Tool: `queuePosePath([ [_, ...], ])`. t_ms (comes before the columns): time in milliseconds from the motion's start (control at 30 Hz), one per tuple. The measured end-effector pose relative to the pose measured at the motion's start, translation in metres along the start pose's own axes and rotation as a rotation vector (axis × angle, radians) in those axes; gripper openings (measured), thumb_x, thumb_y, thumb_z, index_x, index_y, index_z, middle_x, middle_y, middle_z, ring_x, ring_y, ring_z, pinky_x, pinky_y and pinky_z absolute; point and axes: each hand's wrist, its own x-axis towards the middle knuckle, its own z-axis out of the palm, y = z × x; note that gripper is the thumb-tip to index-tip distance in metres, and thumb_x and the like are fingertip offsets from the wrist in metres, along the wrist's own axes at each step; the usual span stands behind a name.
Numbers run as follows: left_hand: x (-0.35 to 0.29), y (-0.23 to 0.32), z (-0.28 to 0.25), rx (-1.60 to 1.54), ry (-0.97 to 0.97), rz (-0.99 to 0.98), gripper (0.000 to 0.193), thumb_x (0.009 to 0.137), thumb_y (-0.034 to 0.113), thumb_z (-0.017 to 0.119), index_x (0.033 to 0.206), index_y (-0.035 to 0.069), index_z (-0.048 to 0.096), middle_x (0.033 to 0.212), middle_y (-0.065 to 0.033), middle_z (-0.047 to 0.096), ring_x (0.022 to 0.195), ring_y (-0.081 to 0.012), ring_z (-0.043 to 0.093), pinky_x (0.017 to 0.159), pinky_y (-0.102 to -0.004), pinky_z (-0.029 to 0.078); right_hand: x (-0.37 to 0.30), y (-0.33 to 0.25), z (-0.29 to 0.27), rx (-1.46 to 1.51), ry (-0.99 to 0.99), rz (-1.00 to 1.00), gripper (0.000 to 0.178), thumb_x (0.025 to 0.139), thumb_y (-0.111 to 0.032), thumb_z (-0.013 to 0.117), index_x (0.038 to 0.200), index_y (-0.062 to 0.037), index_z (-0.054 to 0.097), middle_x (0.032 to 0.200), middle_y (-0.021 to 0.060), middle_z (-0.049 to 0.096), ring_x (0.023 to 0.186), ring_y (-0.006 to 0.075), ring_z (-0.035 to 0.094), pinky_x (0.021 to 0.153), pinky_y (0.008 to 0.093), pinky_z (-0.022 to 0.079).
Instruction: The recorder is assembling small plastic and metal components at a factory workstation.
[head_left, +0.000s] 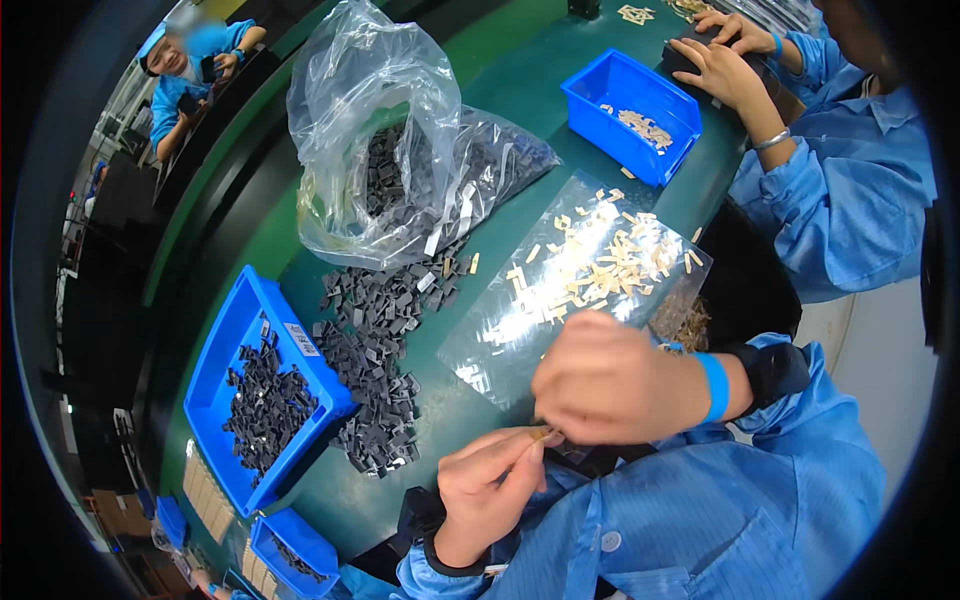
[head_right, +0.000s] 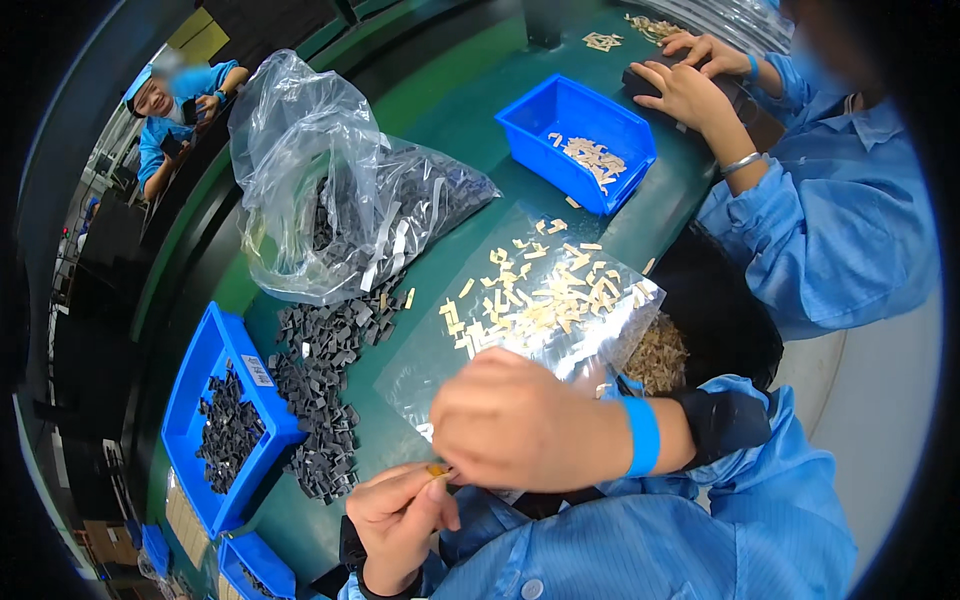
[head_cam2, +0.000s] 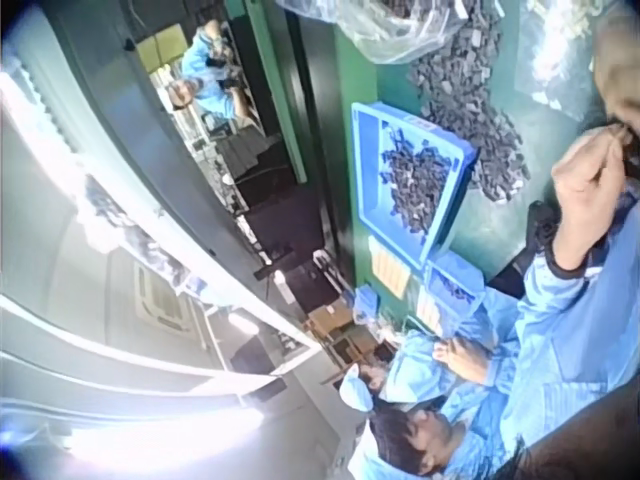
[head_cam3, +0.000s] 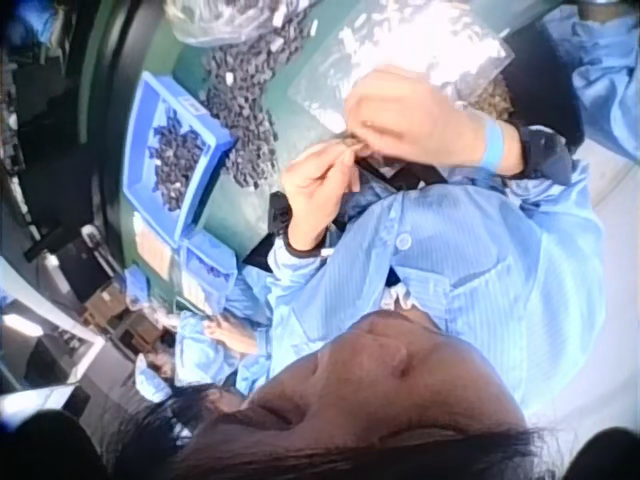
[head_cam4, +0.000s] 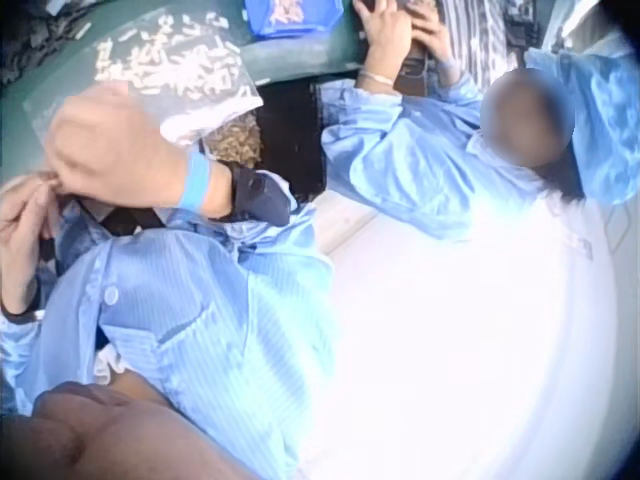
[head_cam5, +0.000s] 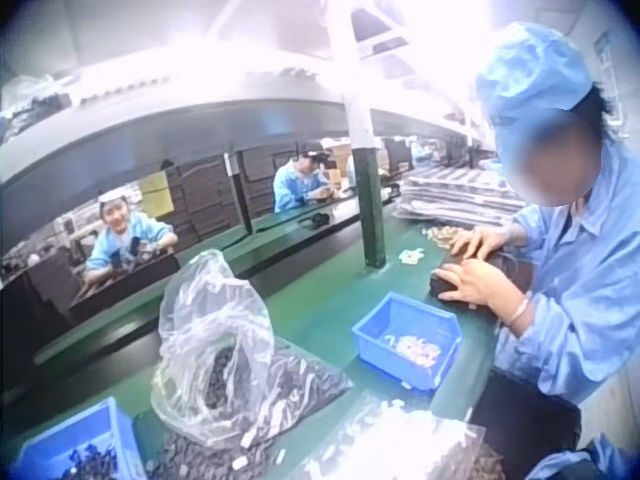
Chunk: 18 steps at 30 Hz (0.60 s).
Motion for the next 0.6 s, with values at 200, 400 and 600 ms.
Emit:
queuePosePath([
  [200,-0.007,-0.004,0.002,-0.435,0.083,-0.252,0.025,0.09,0.012,0.051,0.091,-0.011,0.06,0.072,-0.0214,0.063,0.043,-0.0158,0.054,0.039,-0.0224,0.041,-0.006,0.027,-0.019,-0.399,0.049,0.219,0.007,0.071,-0.009,0.063,0.075,-0.0053,0.059,0.081,0.0067,0.056,0.073,0.0228,0.054,0.063,0.0339,0.04],
  [400,-0.008,-0.001,0.022,-0.538,0.206,-0.287,0.026,0.092,0.013,0.047,0.086,-0.007,0.062,0.072,-0.0116,0.064,0.052,-0.011,0.056,0.045,-0.0205,0.043,-0.008,-0.005,0.011,0.432,0.101,0.317,0.013,0.078,-0.01,0.064,0.088,-0.0022,0.063,0.088,0.0093,0.057,0.081,0.0228,0.056,0.069,0.0311,0.045],
  [600,-0.01,-0.001,0.025,-0.474,0.114,-0.207,0.023,0.091,0.01,0.049,0.081,-0.007,0.061,0.068,-0.0105,0.063,0.053,-0.0111,0.057,0.046,-0.0203,0.044,-0.008,-0.019,0.018,0.732,0.141,0.435,0.01,0.081,-0.009,0.061,0.087,-0.0008,0.06,0.088,0.0096,0.056,0.08,0.0199,0.056,0.069,0.0286,0.044],
])
